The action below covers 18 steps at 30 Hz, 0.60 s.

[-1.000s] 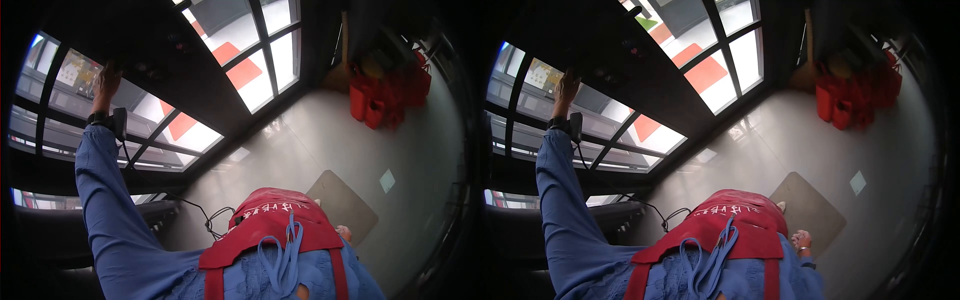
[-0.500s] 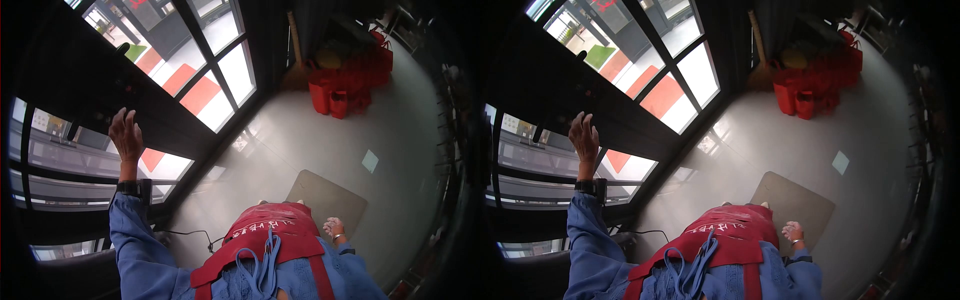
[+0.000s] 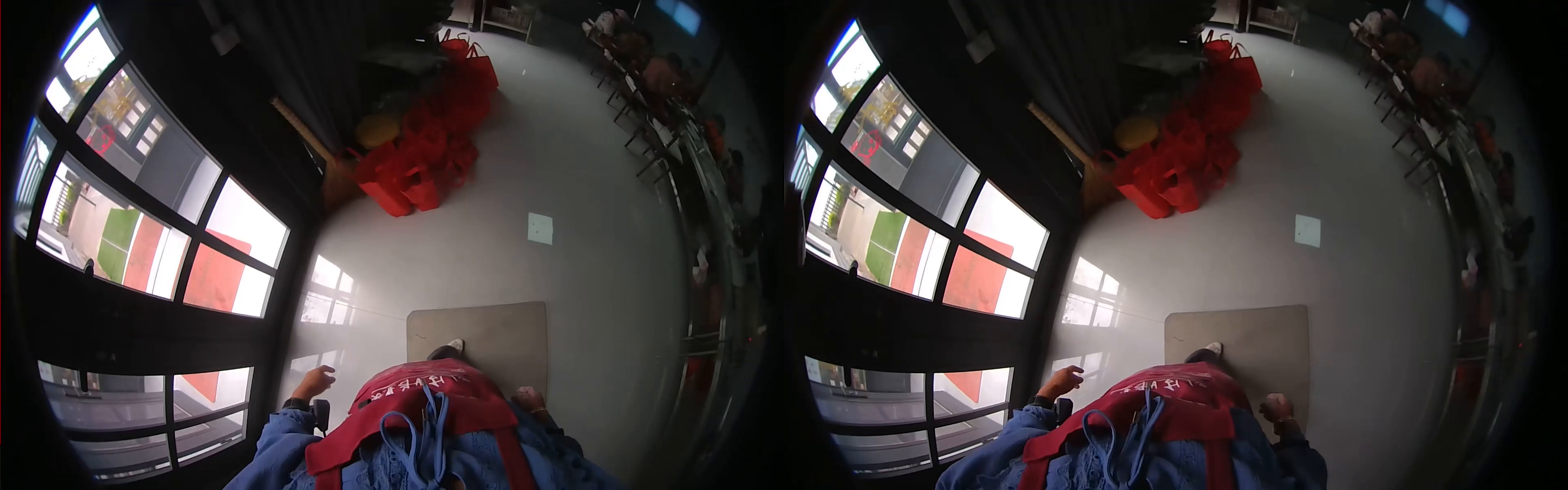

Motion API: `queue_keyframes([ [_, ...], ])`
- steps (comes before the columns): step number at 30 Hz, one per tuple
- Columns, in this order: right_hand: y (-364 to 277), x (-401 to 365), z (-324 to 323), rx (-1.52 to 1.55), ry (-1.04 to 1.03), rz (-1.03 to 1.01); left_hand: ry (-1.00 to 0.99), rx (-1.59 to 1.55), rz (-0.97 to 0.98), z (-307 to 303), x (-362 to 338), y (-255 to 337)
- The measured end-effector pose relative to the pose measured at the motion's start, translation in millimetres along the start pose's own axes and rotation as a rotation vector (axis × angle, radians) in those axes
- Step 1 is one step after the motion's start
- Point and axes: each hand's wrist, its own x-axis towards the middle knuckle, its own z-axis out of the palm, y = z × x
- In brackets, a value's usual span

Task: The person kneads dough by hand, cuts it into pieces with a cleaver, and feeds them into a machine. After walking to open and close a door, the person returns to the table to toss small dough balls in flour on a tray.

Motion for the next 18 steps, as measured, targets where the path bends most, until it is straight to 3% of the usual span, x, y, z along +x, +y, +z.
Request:
queue_keyframes([
  [3,51,61,-33,0.153,0.046,-0.096,-0.154,-0.148,-0.076,16,44,28],
  [4,73,90,-48,0.21,0.089,-0.084,-0.294,-0.365,-0.011,20,74,23],
  [6,94,101,-70,0.935,-0.255,-0.034,-0.423,-0.473,0.0,20,100,73],
  [7,90,84,-77,1.14,-0.072,0.089,-0.406,-0.339,0.024,20,112,100],
  [8,84,65,-74,1.18,-0.022,0.072,-0.383,-0.214,0.061,23,129,128],
  [9,80,54,-71,0.901,0.15,0.019,-0.42,-0.189,0.098,21,147,155],
  [10,79,50,-71,0.615,0.314,-0.015,-0.357,-0.008,0.203,22,155,189],
  [12,95,50,-72,0.774,0.305,0.132,-0.256,0.436,0.787,28,223,214],
  [13,99,52,-70,0.799,0.343,0.13,-0.229,0.657,1.178,25,251,233],
  [14,100,55,-66,0.835,0.348,0.128,-0.238,0.588,0.869,22,224,289],
  [16,103,68,-63,0.903,0.346,0.117,-0.234,0.505,0.846,31,258,328],
  [17,106,81,-65,1.014,0.329,0.119,-0.273,0.428,0.698,35,248,366],
  [18,92,86,-70,0.964,0.38,0.169,-0.299,0.386,0.668,42,262,383],
])
